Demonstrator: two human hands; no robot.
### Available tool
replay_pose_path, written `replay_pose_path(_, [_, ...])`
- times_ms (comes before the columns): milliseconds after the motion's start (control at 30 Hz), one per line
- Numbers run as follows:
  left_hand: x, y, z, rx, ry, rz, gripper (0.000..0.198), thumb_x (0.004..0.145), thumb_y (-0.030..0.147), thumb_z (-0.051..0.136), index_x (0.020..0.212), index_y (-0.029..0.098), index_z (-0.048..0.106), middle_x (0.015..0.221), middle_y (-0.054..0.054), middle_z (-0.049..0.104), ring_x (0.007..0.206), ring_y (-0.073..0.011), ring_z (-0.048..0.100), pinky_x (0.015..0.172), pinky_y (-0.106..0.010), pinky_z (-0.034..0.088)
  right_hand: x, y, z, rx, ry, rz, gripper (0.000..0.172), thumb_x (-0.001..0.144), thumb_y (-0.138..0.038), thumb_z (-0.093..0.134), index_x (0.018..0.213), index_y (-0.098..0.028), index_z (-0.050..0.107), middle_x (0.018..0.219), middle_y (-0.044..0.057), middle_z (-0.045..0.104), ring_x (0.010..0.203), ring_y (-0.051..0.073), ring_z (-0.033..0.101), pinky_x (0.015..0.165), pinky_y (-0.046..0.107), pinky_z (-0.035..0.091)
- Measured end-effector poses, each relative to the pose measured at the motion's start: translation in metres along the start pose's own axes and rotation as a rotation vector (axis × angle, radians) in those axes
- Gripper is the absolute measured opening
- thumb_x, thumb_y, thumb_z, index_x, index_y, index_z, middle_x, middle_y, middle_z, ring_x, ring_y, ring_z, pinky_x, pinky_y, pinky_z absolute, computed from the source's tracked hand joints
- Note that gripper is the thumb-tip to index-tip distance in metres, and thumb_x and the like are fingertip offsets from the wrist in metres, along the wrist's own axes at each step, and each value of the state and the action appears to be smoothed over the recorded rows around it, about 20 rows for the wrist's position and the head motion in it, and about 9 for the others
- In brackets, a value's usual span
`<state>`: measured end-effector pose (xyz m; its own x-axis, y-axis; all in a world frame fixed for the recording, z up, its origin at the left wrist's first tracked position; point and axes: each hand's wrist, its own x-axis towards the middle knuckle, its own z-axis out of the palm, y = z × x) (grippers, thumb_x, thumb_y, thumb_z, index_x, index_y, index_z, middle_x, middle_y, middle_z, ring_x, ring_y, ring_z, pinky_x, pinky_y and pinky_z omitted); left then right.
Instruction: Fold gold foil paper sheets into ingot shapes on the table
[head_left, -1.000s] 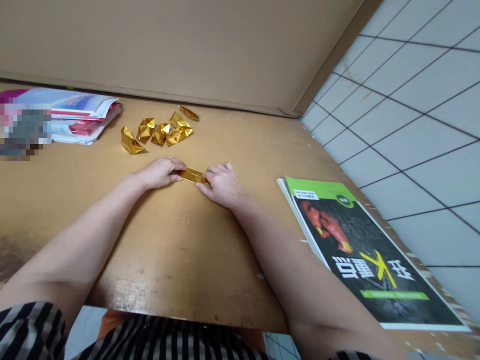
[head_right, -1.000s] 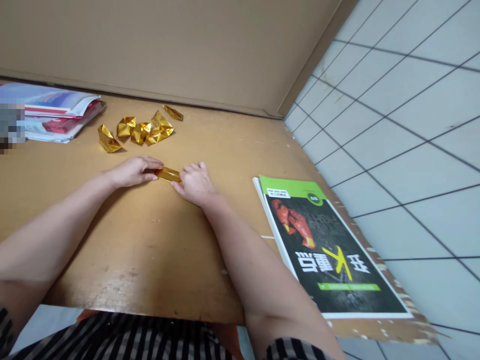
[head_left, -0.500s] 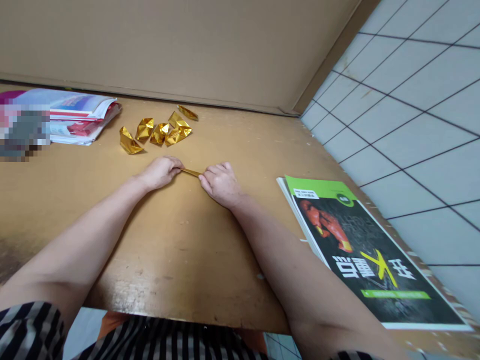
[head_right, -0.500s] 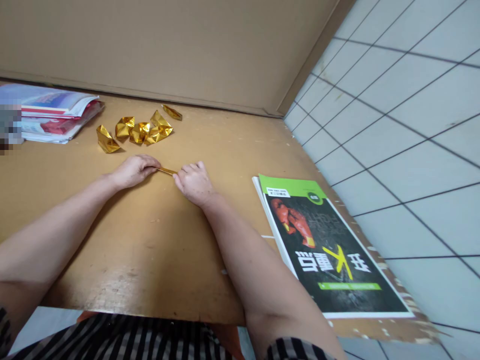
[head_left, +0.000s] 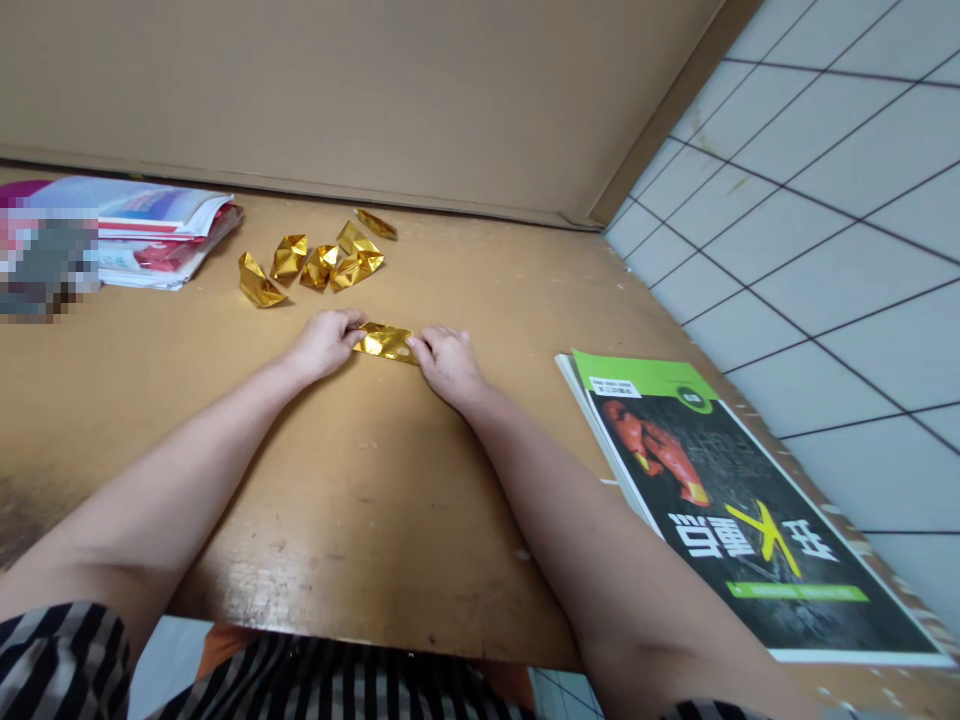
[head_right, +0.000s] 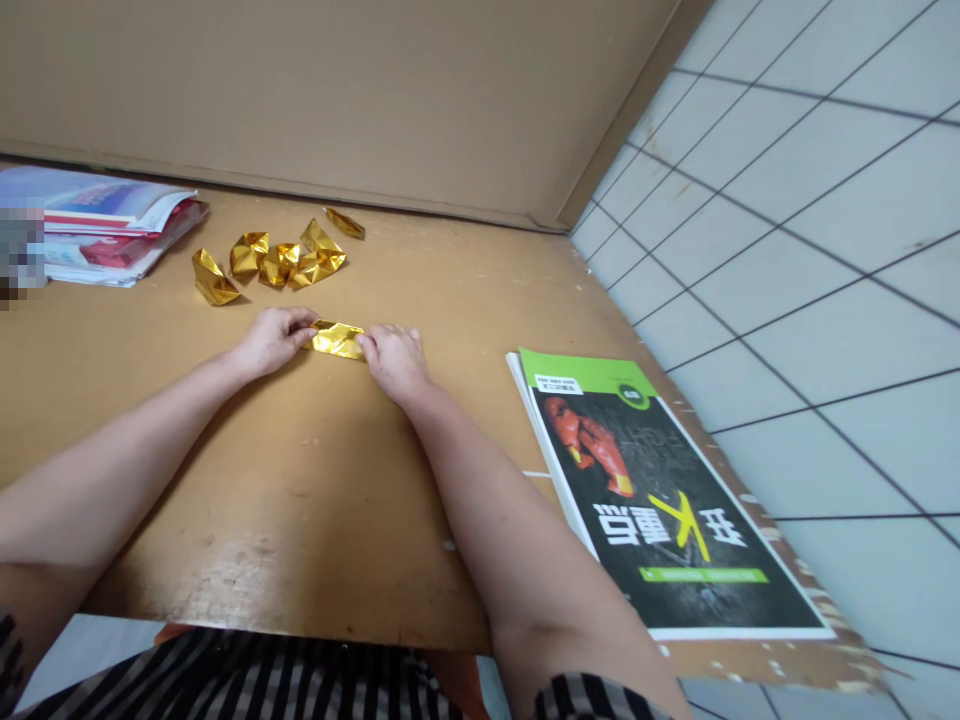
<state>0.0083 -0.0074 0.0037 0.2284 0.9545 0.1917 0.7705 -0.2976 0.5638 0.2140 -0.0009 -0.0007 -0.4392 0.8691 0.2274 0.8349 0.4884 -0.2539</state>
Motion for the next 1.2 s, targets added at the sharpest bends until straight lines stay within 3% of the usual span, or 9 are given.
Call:
replay_pose_path(133, [0.0,-0.003,0.003,0.066,0.032,0.035,0.022,0.084,0.02,0.054,0.101,0.02,0.068,0.087,-0.004,0.072,0.081,-0.0188,0.065,0.078,-0.03,0.051,0.002,-0.004,0.0,-0.074,-0.042,0.055,0.035,0.097,-0.034,0.037,0.079,-0.019,0.064,0.087,0.011,0.069,0.083,0.024,0.058,0.075,0.036,0.031])
replay_pose_path(333, [-0.004,0.001,0.004,0.316,0.089,0.135,0.022,0.082,0.017,0.056,0.101,0.018,0.068,0.098,-0.008,0.068,0.094,-0.0234,0.063,0.085,-0.035,0.051,0.001,-0.008,0.0,-0.155,0.013,0.06,0.034,0.096,-0.04,0.042,0.09,-0.017,0.065,0.091,0.012,0.068,0.09,0.026,0.056,0.078,0.037,0.032])
replay_pose_path(567, [-0.011,0.016,0.006,0.415,-0.081,0.383,0.027,0.091,0.016,0.043,0.09,0.016,0.071,0.092,-0.01,0.067,0.09,-0.0214,0.062,0.084,-0.034,0.051,-0.006,-0.009,-0.002,-0.175,0.05,-0.143,0.024,0.094,-0.03,0.046,0.098,-0.017,0.067,0.096,0.012,0.066,0.095,0.026,0.052,0.082,0.037,0.031])
replay_pose_path(667, [-0.012,0.018,0.007,0.43,-0.084,0.372,0.027,0.093,0.02,0.044,0.092,0.014,0.071,0.092,-0.011,0.067,0.091,-0.0217,0.062,0.086,-0.035,0.051,-0.007,-0.012,-0.002,-0.149,0.021,-0.203,0.024,0.093,-0.03,0.048,0.099,-0.018,0.067,0.096,0.011,0.066,0.096,0.026,0.052,0.082,0.037,0.031])
replay_pose_path(867, [-0.012,0.022,0.009,0.48,-0.074,0.304,0.027,0.094,0.022,0.044,0.093,0.014,0.07,0.094,-0.01,0.067,0.094,-0.0213,0.061,0.088,-0.034,0.05,-0.002,-0.011,-0.001,-0.154,-0.008,-0.043,0.028,0.094,-0.027,0.045,0.103,-0.017,0.069,0.098,0.012,0.066,0.097,0.026,0.052,0.081,0.038,0.032])
replay_pose_path(1033, [-0.014,0.029,0.011,0.548,-0.107,0.306,0.031,0.096,0.027,0.042,0.103,0.009,0.066,0.099,-0.013,0.068,0.099,-0.0235,0.06,0.09,-0.035,0.049,-0.005,-0.01,-0.001,-0.148,0.006,-0.071,0.036,0.096,-0.028,0.037,0.104,-0.018,0.07,0.102,0.013,0.066,0.1,0.027,0.052,0.085,0.04,0.033])
replay_pose_path(1200, [-0.017,0.034,0.014,0.593,-0.118,0.33,0.036,0.097,0.03,0.039,0.111,0.006,0.062,0.105,-0.016,0.067,0.103,-0.0248,0.059,0.093,-0.037,0.045,-0.009,-0.016,0.0,-0.098,-0.069,-0.136,0.047,0.097,-0.032,0.026,0.128,-0.014,0.058,0.128,0.016,0.06,0.12,0.028,0.049,0.101,0.045,0.032])
